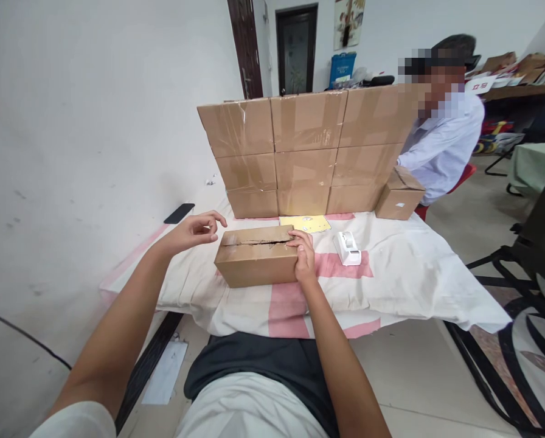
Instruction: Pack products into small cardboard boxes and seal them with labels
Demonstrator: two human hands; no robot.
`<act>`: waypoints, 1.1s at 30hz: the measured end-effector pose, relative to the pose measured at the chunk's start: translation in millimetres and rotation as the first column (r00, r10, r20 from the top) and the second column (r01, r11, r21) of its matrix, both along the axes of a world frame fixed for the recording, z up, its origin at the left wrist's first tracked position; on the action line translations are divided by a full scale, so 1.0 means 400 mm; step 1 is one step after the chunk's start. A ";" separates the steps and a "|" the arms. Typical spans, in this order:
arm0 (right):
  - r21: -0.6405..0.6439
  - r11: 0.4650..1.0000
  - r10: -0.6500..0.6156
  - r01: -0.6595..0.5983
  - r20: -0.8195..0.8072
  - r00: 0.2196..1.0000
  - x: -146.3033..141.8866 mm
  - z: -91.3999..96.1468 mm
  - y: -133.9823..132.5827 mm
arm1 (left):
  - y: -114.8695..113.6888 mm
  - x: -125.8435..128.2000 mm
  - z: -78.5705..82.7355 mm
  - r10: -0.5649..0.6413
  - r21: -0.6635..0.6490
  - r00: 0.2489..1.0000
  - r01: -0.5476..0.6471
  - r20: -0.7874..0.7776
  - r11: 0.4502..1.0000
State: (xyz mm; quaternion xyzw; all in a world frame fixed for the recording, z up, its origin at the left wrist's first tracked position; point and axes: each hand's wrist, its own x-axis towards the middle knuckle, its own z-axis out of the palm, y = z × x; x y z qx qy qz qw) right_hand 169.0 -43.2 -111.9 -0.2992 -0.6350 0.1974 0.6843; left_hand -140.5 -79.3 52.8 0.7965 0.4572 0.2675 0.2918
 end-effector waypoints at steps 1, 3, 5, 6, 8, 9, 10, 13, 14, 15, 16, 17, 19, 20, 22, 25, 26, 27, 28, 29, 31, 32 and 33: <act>-0.004 1.000 0.000 0.000 0.000 1.000 0.000 0.001 -0.001 | 0.002 0.000 -0.001 -0.011 -0.004 0.999 0.011 -0.037 1.000; -0.016 1.000 -0.002 0.002 0.005 1.000 -0.001 0.001 -0.003 | 0.015 0.000 -0.009 -0.047 -0.022 0.989 0.044 -0.139 0.999; -0.024 1.000 -0.006 0.006 0.009 1.000 -0.001 0.002 -0.006 | 0.037 -0.001 -0.020 -0.088 -0.047 0.974 0.080 -0.210 0.996; -0.026 1.000 -0.007 0.007 0.009 1.000 0.000 0.002 -0.007 | 0.048 -0.001 -0.026 -0.104 -0.059 0.967 0.093 -0.233 0.994; -0.025 1.000 -0.005 0.005 0.009 1.000 0.000 0.002 -0.008 | 0.067 -0.003 -0.033 -0.122 -0.077 0.954 0.105 -0.274 0.992; -0.023 1.000 -0.001 0.001 0.008 1.000 0.001 0.001 -0.009 | 0.073 -0.004 -0.033 -0.125 -0.087 0.947 0.104 -0.296 0.991; -0.020 1.000 0.005 -0.005 0.006 1.000 0.001 0.001 -0.008 | 0.077 -0.004 -0.033 -0.124 -0.098 0.939 0.097 -0.319 0.990; -0.024 1.000 0.016 -0.016 0.006 1.000 0.001 -0.001 -0.006 | 0.077 -0.004 -0.027 -0.105 -0.132 0.920 0.059 -0.378 0.990; -0.028 1.000 0.013 -0.013 0.007 1.000 0.001 -0.002 -0.005 | 0.076 -0.004 -0.026 -0.097 -0.133 0.917 0.048 -0.386 0.990; -0.029 1.000 0.009 -0.009 0.006 1.000 0.001 -0.003 -0.003 | 0.075 -0.005 -0.025 -0.086 -0.127 0.918 0.039 -0.388 0.991; -0.028 1.000 0.005 -0.005 0.004 1.000 0.000 -0.005 -0.002 | 0.074 -0.007 -0.027 -0.078 -0.122 0.919 0.033 -0.387 0.992; -0.024 1.000 0.003 -0.003 0.002 1.000 -0.001 -0.006 -0.002 | 0.075 -0.009 -0.030 -0.070 -0.121 0.921 0.025 -0.383 0.992; -0.016 1.000 -0.001 0.001 -0.004 1.000 -0.002 -0.008 -0.001 | 0.079 -0.015 -0.042 -0.051 -0.146 0.927 -0.004 -0.372 0.989; -0.014 1.000 -0.001 0.001 -0.004 1.000 -0.002 -0.008 -0.001 | 0.082 -0.017 -0.051 -0.040 -0.169 0.933 -0.022 -0.358 0.985; -0.017 1.000 -0.003 0.003 0.003 1.000 -0.002 -0.008 0.000 | 0.089 -0.020 -0.072 -0.020 -0.212 0.954 -0.045 -0.299 0.976; -0.011 1.000 0.000 0.000 0.006 1.000 -0.001 -0.006 0.005 | 0.098 -0.019 -0.105 0.027 -0.243 0.987 -0.066 -0.158 0.968; -0.006 1.000 0.002 -0.002 0.003 1.000 -0.001 -0.005 0.006 | 0.101 -0.017 -0.114 0.044 -0.248 0.992 -0.072 -0.116 0.966; -0.001 1.000 0.004 -0.004 0.001 1.000 -0.003 -0.004 0.006 | 0.103 -0.016 -0.123 0.061 -0.251 0.995 -0.079 -0.080 0.965; 0.002 1.000 0.001 -0.001 0.001 1.000 -0.006 -0.002 0.004 | 0.106 -0.015 -0.131 0.074 -0.250 0.996 -0.084 -0.048 0.965; 0.002 1.000 -0.005 0.005 0.006 1.000 -0.010 -0.001 -0.001 | 0.110 -0.015 -0.139 0.084 -0.247 0.996 -0.086 -0.019 0.965; 0.006 0.999 -0.035 0.035 0.025 0.999 -0.024 0.004 -0.018 | 0.122 -0.016 -0.159 0.135 -0.228 0.990 -0.122 0.043 0.966; 0.013 0.998 -0.055 0.055 0.032 0.998 -0.031 0.007 -0.026 | 0.130 -0.018 -0.171 0.179 -0.205 0.981 -0.160 0.078 0.966; 0.022 0.997 -0.071 0.070 0.043 0.997 -0.037 0.010 -0.031 | 0.140 -0.021 -0.186 0.227 -0.176 0.967 -0.205 0.114 0.963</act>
